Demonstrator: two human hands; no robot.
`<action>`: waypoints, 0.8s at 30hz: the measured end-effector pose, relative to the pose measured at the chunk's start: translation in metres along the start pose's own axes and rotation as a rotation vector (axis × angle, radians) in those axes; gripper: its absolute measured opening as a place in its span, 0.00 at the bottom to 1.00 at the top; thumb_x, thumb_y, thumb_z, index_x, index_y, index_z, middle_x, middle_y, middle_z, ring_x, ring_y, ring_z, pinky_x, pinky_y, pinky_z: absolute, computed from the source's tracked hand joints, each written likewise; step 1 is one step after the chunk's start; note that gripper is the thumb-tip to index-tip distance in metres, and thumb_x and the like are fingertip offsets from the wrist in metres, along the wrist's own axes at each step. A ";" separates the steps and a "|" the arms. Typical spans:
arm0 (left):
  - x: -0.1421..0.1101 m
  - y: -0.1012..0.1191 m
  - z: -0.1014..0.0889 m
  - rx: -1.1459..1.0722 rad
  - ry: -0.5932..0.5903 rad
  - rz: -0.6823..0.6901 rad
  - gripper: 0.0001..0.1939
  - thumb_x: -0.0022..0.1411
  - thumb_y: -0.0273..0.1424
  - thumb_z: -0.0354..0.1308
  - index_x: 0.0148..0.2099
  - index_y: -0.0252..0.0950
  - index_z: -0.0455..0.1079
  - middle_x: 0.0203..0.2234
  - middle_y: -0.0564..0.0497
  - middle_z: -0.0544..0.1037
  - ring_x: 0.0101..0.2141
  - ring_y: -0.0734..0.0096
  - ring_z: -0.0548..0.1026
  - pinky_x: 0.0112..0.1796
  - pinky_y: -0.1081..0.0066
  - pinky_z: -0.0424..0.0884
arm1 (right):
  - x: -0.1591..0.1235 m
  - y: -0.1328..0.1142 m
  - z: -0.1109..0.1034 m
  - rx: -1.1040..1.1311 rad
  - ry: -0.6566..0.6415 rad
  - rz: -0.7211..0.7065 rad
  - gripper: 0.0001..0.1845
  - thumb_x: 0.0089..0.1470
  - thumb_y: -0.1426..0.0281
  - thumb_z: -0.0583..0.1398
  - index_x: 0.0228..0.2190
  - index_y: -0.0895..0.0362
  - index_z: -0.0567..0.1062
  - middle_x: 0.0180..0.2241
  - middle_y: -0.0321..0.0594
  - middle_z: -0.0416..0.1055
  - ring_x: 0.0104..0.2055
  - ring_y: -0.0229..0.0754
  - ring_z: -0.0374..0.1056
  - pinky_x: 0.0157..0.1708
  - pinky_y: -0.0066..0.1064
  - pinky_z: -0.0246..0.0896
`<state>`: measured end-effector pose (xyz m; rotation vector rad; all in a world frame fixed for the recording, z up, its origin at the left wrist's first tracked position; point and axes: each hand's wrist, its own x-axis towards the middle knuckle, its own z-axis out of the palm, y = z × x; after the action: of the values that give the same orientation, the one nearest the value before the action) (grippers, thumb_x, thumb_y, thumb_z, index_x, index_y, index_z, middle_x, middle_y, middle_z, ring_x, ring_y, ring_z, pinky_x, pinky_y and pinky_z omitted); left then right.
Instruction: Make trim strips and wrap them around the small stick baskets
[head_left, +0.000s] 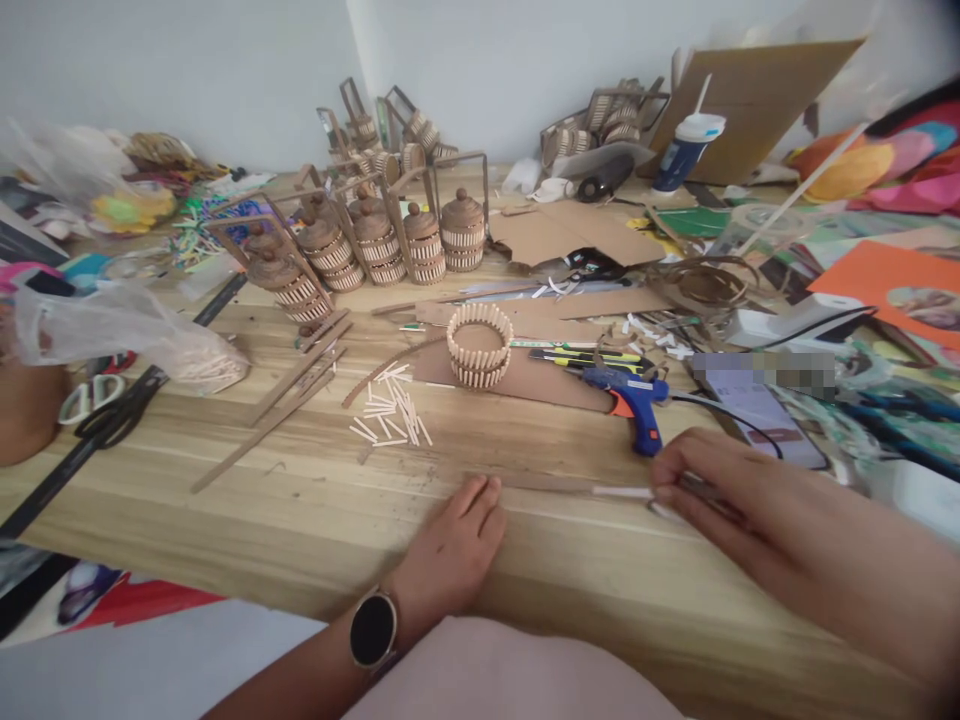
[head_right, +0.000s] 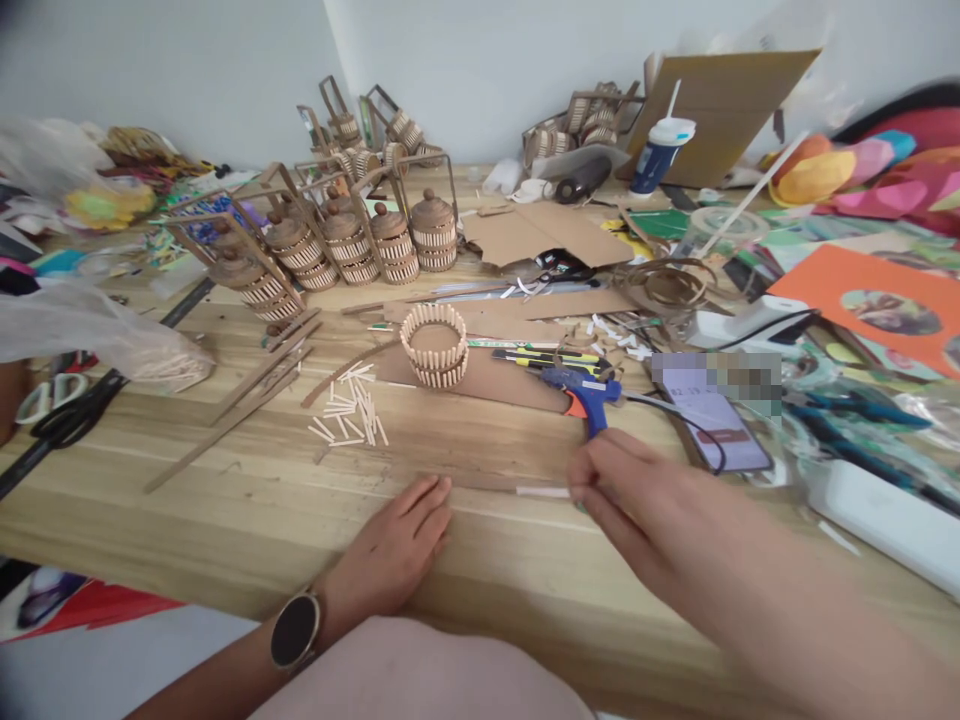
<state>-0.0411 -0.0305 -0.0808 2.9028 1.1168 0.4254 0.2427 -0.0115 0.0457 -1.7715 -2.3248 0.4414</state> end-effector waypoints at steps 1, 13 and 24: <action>-0.003 0.001 0.002 0.015 -0.003 -0.009 0.09 0.67 0.25 0.51 0.47 0.30 0.68 0.54 0.39 0.72 0.53 0.54 0.70 0.49 0.60 0.71 | 0.004 -0.005 -0.004 0.076 -0.141 0.013 0.11 0.58 0.60 0.52 0.30 0.49 0.70 0.25 0.37 0.70 0.24 0.41 0.66 0.26 0.31 0.57; -0.008 0.010 -0.002 0.019 -0.134 -0.116 0.16 0.68 0.29 0.50 0.56 0.33 0.65 0.54 0.45 0.73 0.54 0.58 0.69 0.50 0.64 0.69 | 0.084 -0.056 0.080 0.420 -0.609 0.088 0.07 0.53 0.71 0.55 0.26 0.57 0.72 0.23 0.33 0.68 0.27 0.37 0.62 0.28 0.27 0.55; -0.020 0.011 -0.002 0.049 -0.074 -0.090 0.14 0.70 0.29 0.45 0.51 0.33 0.68 0.56 0.40 0.70 0.60 0.58 0.63 0.54 0.63 0.65 | 0.086 -0.061 0.096 0.298 -0.551 0.102 0.09 0.53 0.71 0.55 0.24 0.56 0.74 0.21 0.34 0.73 0.24 0.37 0.64 0.25 0.26 0.52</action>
<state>-0.0489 -0.0520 -0.0829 2.8683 1.2585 0.2901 0.1337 0.0446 -0.0260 -1.7852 -2.3196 1.3653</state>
